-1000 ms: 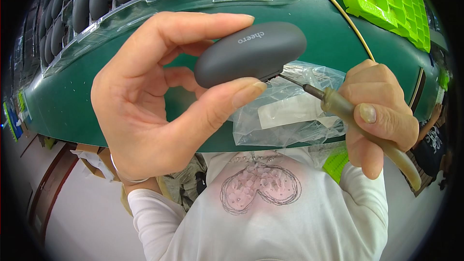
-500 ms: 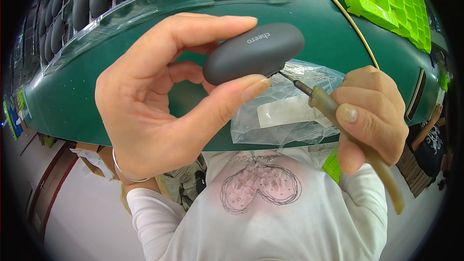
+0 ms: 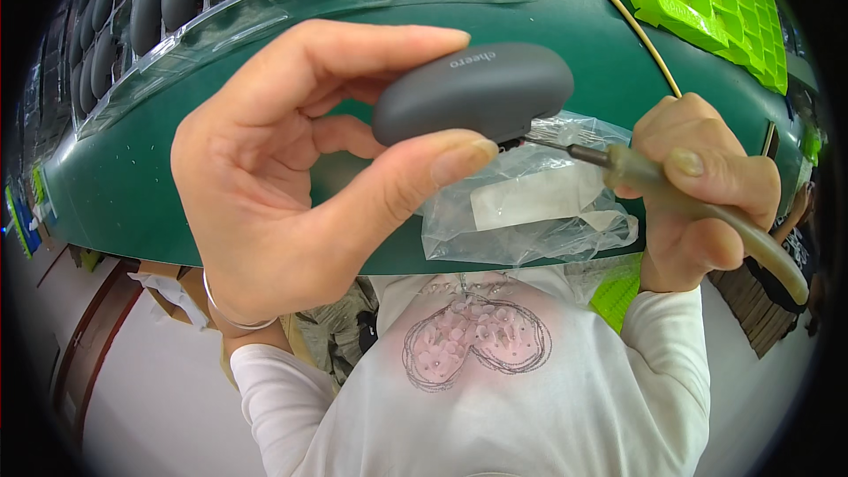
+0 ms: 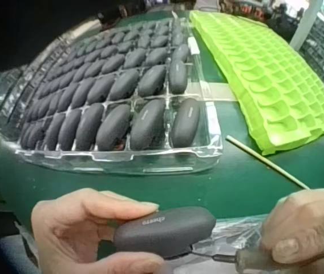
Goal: The person uses a screwdriver to tighten screws on small gray electronic devices, likely earbud cases, held in hand. After processing several units, the person moves to a different station and opens a similar device to inspect its internal components, including a battery and circuit board.
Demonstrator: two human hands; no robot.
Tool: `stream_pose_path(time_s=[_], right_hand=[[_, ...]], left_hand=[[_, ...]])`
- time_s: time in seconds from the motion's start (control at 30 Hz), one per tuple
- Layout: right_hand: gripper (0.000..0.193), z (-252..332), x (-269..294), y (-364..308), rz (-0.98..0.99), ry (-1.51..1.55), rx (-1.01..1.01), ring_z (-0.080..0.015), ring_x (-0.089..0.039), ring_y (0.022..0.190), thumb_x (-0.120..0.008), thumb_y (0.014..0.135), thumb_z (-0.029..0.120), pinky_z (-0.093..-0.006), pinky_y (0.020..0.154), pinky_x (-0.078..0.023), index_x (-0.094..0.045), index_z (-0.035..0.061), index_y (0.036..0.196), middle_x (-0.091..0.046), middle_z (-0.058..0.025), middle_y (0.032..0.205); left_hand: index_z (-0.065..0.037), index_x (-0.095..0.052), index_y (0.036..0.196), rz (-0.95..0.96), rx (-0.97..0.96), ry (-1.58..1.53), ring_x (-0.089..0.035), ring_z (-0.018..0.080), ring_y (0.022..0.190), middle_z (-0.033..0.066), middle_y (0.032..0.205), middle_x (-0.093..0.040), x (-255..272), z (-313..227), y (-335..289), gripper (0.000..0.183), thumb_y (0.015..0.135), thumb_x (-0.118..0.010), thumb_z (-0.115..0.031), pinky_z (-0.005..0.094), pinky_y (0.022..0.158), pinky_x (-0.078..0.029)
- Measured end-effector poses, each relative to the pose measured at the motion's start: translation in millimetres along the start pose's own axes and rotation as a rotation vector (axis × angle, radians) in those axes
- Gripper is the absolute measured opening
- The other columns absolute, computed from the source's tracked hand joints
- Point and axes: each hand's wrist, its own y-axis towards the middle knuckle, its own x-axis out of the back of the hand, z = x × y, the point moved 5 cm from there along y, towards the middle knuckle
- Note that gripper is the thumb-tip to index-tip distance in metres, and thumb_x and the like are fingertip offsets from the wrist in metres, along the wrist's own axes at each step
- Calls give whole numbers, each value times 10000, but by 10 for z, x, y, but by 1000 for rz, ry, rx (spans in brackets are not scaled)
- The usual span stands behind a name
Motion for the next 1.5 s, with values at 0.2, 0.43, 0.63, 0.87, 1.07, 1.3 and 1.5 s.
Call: stream_pose_path(time_s=[0.2, 0.43, 0.63, 0.87, 1.07, 1.3, 1.5], right_hand=[[516, -11, -13, -12, 6, 64, -20, -153, -464, 555, -408, 898, 548, -278, 481, -353, -530, 71, 1050, -535, -68, 664], [542, 26, -29, 5, 12, -12, 70, -157, -461, 573, -426, 887, 563, -292, 502, -356, -542, 69, 1078, -536, -68, 670], [552, 23, -42, 21, 19, -50, 74, -161, -462, 575, -440, 877, 571, -294, 503, -359, -553, 68, 1074, -542, -67, 678], [529, 20, -82, 8, -29, -72, 130, -154, -463, 560, -454, 882, 545, -286, 475, -356, -546, 59, 1069, -542, -66, 691], [496, 7, -121, 10, -14, -66, 172, -141, -466, 553, -460, 895, 504, -272, 455, -358, -514, 44, 1072, -531, -59, 684], [499, 16, -111, 0, -2, -61, 153, -148, -463, 553, -425, 908, 507, -276, 462, -362, -506, 48, 1089, -539, -66, 691], [534, 33, 10, 29, 56, 65, 10, -155, -455, 554, -395, 903, 546, -276, 481, -349, -523, 64, 1097, -535, -71, 675]], left_hand=[[103, -580, 1081, -34, -70, 14, -601, 139, 814, 145, 972, -627, 42, 1, 14, 434, 688, -744, 18, 218, 604, -500], [103, -576, 1088, -41, -64, 13, -599, 140, 821, 144, 973, -626, 46, 1, 15, 438, 682, -732, 51, 217, 622, -500], [105, -571, 1090, -41, -48, 12, -599, 143, 832, 145, 977, -623, 44, -7, 6, 448, 678, -736, 49, 217, 635, -499], [105, -576, 1076, -38, -65, 19, -606, 152, 841, 158, 985, -621, 25, -8, 11, 436, 678, -743, 43, 214, 612, -512], [110, -577, 1063, -56, -86, 25, -613, 165, 839, 176, 998, -622, 31, 5, -3, 420, 678, -738, 63, 218, 603, -528], [109, -569, 1072, -53, -74, 25, -611, 154, 823, 172, 980, -624, 27, 7, 3, 418, 691, -730, 51, 218, 604, -522], [105, -560, 1089, -55, -56, 3, -609, 141, 795, 159, 948, -627, 44, -4, 18, 431, 703, -727, 16, 210, 590, -515]])
